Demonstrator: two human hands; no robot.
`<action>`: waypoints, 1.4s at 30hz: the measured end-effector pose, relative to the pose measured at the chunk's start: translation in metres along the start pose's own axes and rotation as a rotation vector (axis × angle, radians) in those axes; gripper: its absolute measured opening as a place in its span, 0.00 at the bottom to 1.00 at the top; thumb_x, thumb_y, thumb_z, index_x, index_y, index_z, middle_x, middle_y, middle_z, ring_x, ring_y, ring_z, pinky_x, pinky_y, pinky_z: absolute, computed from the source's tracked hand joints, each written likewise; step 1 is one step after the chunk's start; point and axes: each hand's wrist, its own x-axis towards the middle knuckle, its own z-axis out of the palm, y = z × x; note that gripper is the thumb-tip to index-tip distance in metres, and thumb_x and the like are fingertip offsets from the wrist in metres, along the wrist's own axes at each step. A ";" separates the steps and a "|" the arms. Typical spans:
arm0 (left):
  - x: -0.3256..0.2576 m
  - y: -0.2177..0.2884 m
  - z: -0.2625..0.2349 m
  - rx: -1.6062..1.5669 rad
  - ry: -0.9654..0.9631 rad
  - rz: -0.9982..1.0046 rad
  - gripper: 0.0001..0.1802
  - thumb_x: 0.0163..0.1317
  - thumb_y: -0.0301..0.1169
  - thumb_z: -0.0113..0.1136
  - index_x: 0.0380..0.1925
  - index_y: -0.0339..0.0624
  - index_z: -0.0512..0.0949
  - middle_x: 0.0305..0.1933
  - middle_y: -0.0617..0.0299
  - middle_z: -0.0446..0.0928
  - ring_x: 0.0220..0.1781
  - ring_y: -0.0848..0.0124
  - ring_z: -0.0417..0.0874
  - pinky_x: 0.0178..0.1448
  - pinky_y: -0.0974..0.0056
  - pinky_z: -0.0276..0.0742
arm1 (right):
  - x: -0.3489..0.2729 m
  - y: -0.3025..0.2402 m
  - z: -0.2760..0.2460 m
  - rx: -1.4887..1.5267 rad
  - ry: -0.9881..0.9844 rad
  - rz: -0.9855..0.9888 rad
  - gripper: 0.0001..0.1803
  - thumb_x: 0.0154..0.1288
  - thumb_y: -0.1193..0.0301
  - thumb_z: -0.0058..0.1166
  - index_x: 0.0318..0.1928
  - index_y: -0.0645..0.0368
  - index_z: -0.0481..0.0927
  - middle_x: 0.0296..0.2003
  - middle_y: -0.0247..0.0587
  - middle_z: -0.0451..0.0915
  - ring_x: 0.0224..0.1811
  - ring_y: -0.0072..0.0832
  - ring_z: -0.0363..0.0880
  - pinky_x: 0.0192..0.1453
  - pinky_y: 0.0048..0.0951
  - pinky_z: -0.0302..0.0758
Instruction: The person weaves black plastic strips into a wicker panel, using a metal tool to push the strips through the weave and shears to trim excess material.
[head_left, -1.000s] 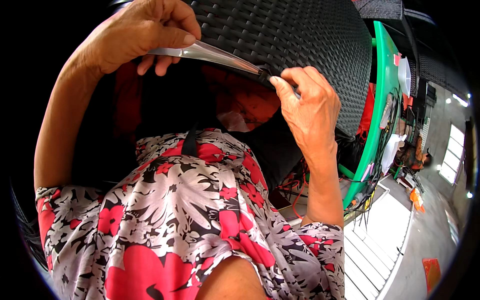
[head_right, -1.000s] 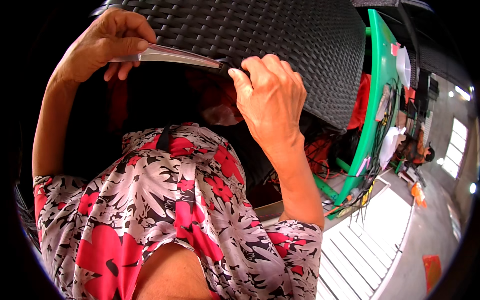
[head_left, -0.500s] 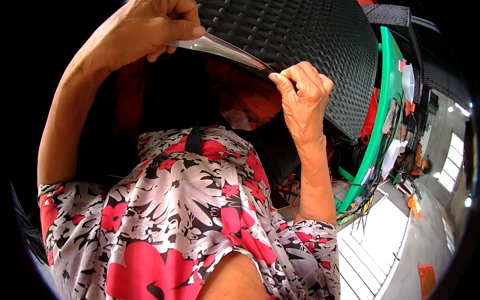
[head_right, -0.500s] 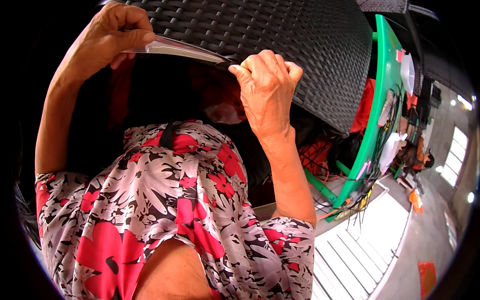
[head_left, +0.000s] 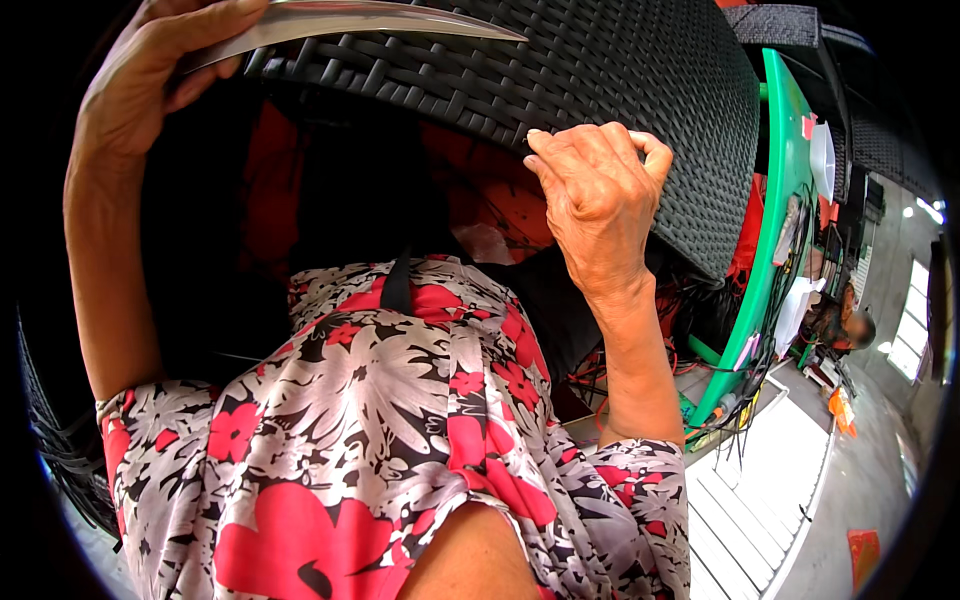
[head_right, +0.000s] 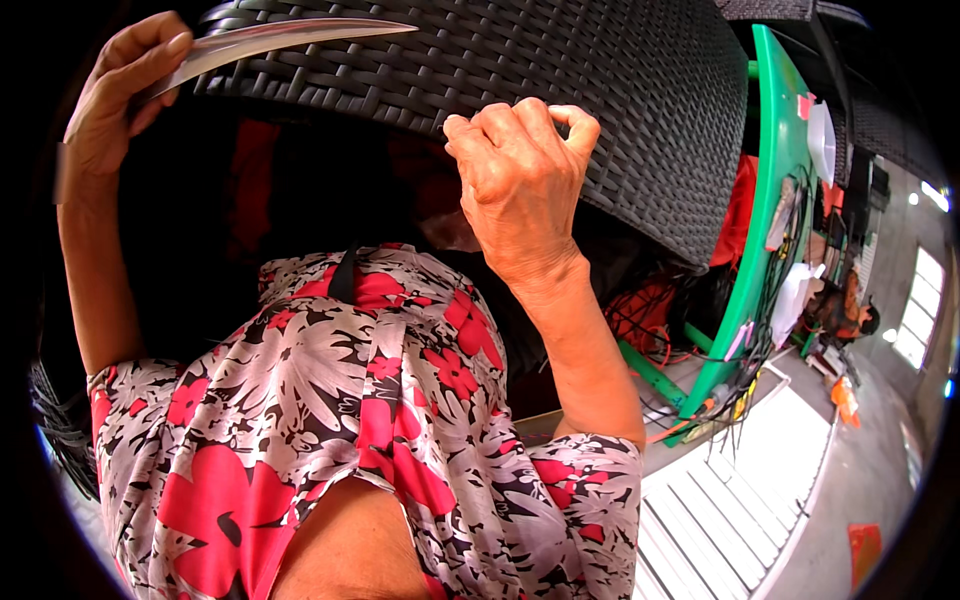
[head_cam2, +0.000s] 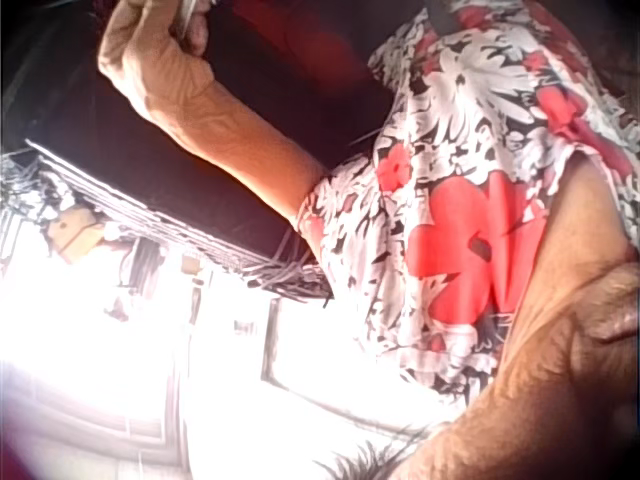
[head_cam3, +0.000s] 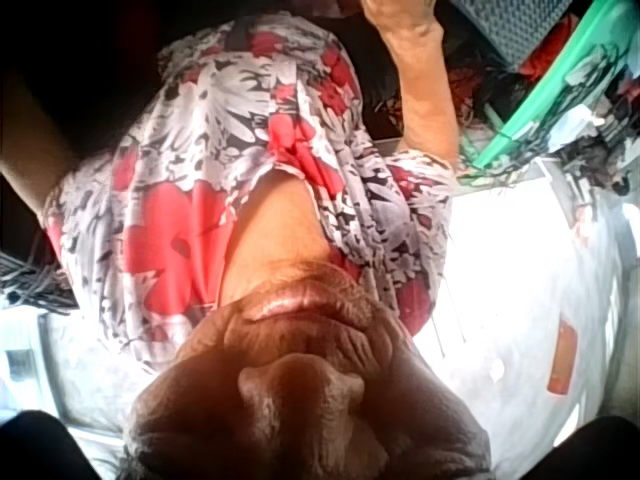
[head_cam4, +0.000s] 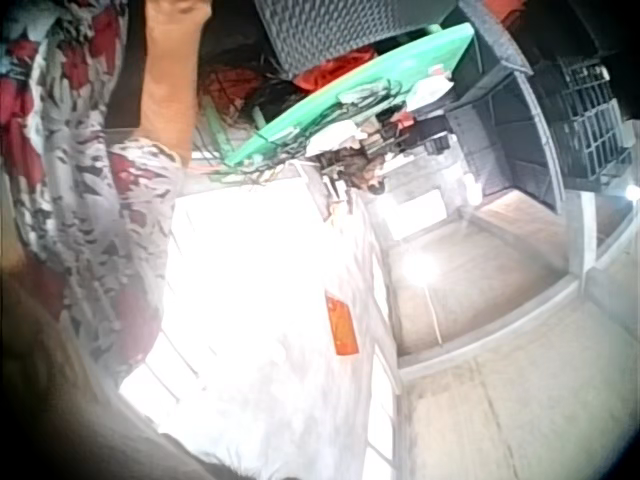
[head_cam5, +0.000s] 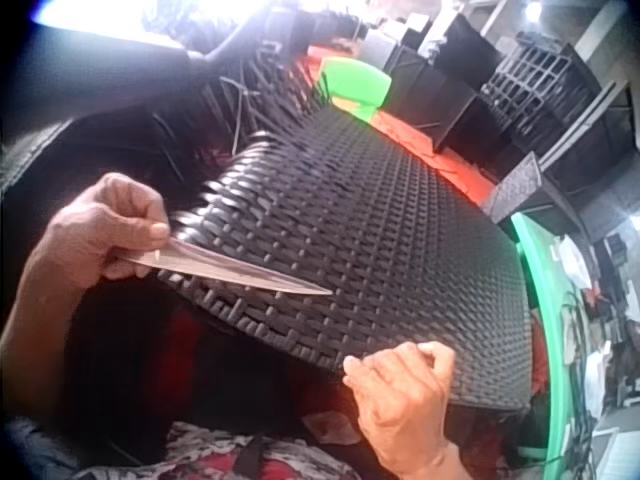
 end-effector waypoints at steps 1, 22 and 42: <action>-0.003 0.000 -0.007 -0.035 -0.025 -0.009 0.16 0.65 0.41 0.51 0.21 0.48 0.73 0.14 0.74 0.63 0.10 0.89 0.55 0.12 0.81 0.44 | 0.001 0.000 -0.001 0.002 -0.015 -0.014 0.08 0.48 0.72 0.63 0.32 0.53 0.82 0.25 0.27 0.77 0.31 0.24 0.73 0.47 0.32 0.60; -0.053 0.085 0.049 0.194 0.058 -0.134 0.09 0.62 0.31 0.55 0.33 0.36 0.80 0.15 0.68 0.70 0.09 0.87 0.60 0.12 0.80 0.48 | 0.002 -0.002 -0.019 1.546 0.270 0.412 0.06 0.63 0.74 0.56 0.37 0.61 0.73 0.20 0.31 0.74 0.21 0.16 0.71 0.26 0.16 0.70; -0.038 0.086 0.058 0.706 -0.097 0.242 0.06 0.59 0.20 0.54 0.34 0.31 0.78 0.24 0.60 0.76 0.20 0.76 0.72 0.24 0.71 0.66 | -0.036 -0.012 0.018 1.509 0.257 0.516 0.04 0.65 0.79 0.50 0.40 0.65 0.75 0.24 0.31 0.74 0.25 0.15 0.70 0.31 0.16 0.69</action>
